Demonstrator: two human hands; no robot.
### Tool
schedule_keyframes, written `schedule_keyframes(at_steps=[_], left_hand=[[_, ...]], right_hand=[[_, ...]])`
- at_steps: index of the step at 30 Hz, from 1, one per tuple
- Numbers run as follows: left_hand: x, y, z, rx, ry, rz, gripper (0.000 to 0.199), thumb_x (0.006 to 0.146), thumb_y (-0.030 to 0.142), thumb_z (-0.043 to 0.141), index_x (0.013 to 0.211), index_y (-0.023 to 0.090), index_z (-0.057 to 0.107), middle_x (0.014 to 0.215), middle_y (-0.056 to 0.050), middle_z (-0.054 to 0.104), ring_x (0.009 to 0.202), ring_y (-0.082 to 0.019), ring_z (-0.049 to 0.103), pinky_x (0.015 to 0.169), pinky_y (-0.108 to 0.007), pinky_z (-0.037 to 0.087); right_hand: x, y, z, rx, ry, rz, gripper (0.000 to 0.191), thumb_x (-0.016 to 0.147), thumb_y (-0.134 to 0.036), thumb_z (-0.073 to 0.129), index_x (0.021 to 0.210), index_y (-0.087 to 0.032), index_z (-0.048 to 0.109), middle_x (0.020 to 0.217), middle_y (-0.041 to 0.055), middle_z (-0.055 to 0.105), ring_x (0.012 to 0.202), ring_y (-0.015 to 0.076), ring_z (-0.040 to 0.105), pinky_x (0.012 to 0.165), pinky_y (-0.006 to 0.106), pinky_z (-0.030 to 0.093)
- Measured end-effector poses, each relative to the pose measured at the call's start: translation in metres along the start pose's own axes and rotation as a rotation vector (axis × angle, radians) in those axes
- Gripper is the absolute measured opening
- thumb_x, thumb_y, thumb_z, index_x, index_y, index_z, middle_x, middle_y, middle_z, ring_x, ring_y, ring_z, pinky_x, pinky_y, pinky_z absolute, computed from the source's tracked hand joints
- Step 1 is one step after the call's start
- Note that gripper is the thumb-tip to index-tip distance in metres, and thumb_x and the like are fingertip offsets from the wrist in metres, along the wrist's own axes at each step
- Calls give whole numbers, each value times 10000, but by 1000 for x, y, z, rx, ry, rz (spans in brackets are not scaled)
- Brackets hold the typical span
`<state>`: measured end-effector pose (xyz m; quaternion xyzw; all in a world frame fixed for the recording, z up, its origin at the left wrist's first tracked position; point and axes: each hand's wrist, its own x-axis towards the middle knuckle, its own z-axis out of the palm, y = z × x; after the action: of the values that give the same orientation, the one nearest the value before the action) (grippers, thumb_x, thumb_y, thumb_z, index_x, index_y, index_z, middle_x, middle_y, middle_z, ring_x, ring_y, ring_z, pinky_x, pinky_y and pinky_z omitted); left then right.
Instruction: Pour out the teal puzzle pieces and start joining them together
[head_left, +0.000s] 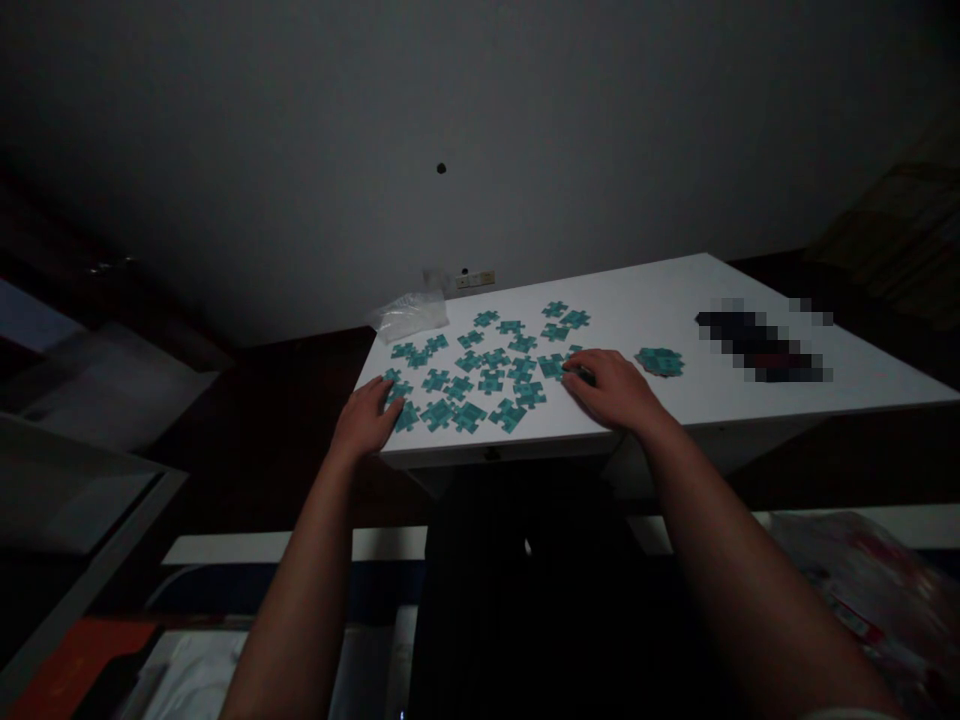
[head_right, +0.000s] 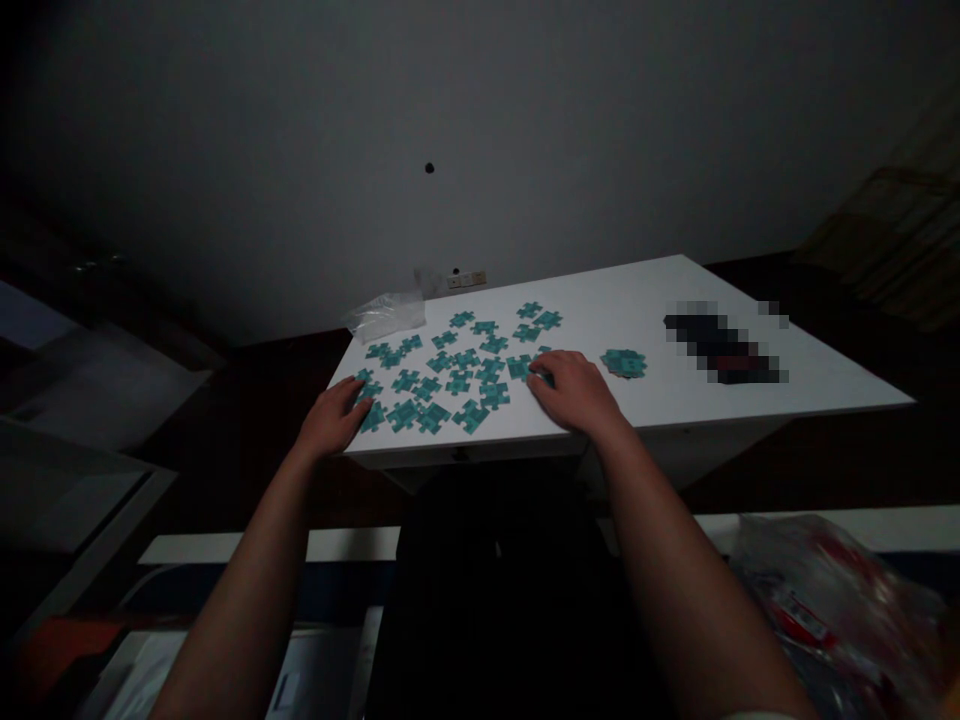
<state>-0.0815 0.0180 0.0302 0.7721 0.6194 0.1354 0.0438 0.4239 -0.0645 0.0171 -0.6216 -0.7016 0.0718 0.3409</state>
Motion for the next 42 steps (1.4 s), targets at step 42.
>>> schedule_keyframes(at_steps=[42], left_hand=[[1, -4, 4, 19, 8, -4, 717, 1204, 594, 577, 1755, 160, 724, 1909, -202, 622, 1789, -409, 576, 1519, -575, 423]], right_hand=[[1, 6, 3, 52, 9, 14, 407, 1079, -517, 661, 1248, -294, 956, 1422, 194, 900, 1408, 506, 779, 1212, 728, 596]])
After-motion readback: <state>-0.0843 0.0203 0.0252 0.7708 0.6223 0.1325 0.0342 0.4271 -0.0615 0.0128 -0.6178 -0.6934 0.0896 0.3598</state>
